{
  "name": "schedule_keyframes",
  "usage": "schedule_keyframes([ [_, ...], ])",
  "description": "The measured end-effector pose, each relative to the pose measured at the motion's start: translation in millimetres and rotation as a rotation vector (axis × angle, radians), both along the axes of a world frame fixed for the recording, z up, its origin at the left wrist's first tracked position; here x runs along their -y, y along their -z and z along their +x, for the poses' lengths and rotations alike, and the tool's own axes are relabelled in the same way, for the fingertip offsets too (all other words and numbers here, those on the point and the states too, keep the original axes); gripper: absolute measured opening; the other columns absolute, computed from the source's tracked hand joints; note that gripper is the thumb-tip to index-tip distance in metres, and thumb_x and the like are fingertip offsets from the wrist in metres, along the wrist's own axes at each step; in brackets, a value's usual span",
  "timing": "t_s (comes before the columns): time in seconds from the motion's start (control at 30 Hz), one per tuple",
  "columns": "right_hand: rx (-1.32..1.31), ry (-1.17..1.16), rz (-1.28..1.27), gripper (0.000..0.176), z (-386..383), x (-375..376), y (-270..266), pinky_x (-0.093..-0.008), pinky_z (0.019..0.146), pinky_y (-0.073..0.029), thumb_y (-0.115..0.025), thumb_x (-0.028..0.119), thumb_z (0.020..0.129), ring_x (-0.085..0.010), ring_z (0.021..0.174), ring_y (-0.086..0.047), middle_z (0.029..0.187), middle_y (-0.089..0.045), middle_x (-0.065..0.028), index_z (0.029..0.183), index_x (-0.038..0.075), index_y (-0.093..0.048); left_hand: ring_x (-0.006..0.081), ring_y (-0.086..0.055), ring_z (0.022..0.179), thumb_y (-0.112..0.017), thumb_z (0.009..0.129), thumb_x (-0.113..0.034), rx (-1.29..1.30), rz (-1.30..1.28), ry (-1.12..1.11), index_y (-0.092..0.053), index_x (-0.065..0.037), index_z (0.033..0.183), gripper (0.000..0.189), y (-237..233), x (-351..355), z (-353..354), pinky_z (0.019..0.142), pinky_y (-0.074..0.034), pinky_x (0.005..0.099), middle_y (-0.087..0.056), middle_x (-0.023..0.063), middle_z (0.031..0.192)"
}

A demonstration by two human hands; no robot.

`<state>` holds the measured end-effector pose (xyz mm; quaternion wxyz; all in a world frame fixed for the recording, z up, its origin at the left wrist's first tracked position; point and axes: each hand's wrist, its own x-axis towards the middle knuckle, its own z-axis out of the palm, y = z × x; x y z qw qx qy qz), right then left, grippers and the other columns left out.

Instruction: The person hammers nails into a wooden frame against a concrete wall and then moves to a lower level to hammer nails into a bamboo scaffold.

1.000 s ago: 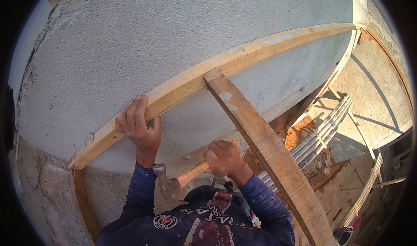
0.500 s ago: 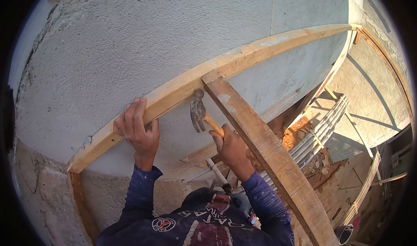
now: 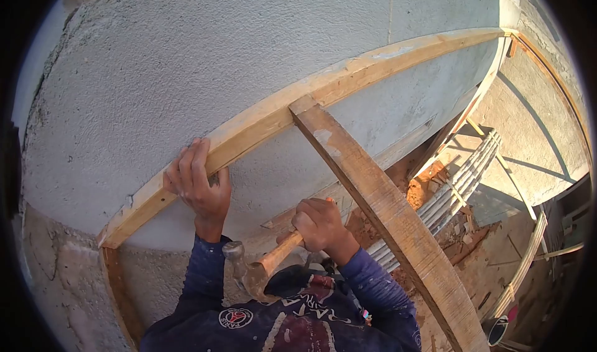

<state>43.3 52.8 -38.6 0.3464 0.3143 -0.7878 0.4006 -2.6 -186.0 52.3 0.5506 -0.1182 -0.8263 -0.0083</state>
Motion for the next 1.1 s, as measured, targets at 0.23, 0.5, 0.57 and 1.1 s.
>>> schedule_keyframes([
  [0.23, 0.259, 0.242, -0.031, 0.036, -1, 4, -9, -0.0461, 0.05, -0.046, -0.069, 0.032, 0.094, -0.0421, 0.055, -0.06, 0.063, -0.057, -0.0212, 0.086, 0.003, -0.05, 0.0251, -0.054, 0.121, -0.076, 0.072, -0.008, 0.009, 0.022, 0.026, -0.062, -0.017, 0.13, 0.061, 1, -2, -1, 0.104, -0.03, 0.0478, -0.064, -0.0004, 0.129],
  [0.5, 0.63, 0.271, -0.044, 0.044, 28, -14, 8, -0.0496, 0.063, -0.048, -0.058, 0.045, 0.1, -0.0425, 0.072, -0.065, 0.072, -0.063, -0.0227, 0.095, 0.002, -0.051, 0.0266, -0.054, 0.12, -0.074, 0.071, -0.005, 0.03, 0.02, 0.03, -0.061, -0.017, 0.131, 0.062, -6, -5, 5, 0.104, -0.031, 0.0468, -0.064, 0.0012, 0.128],
  [0.57, 0.728, 0.23, 0.012, 0.048, 48, -25, 32, -0.0494, 0.064, -0.048, -0.054, 0.05, 0.101, -0.0425, 0.069, -0.064, 0.073, -0.063, -0.022, 0.096, 0.002, -0.054, 0.0275, -0.055, 0.119, -0.074, 0.071, -0.004, 0.017, 0.035, 0.034, -0.061, -0.017, 0.129, 0.061, -6, -6, 5, 0.103, -0.033, 0.0473, -0.065, 0.0019, 0.127],
  [1.1, 0.591, 0.454, -0.226, 0.053, 148, -91, 233, -0.0445, 0.08, -0.051, -0.052, 0.05, 0.101, -0.0355, 0.083, -0.068, 0.09, -0.069, -0.02, 0.115, 0.001, -0.065, 0.0306, -0.055, 0.12, -0.086, 0.063, -0.013, 0.289, 0.083, 0.094, -0.059, -0.016, 0.125, 0.067, -35, -38, 24, 0.105, -0.035, 0.0531, -0.061, 0.0041, 0.124],
])
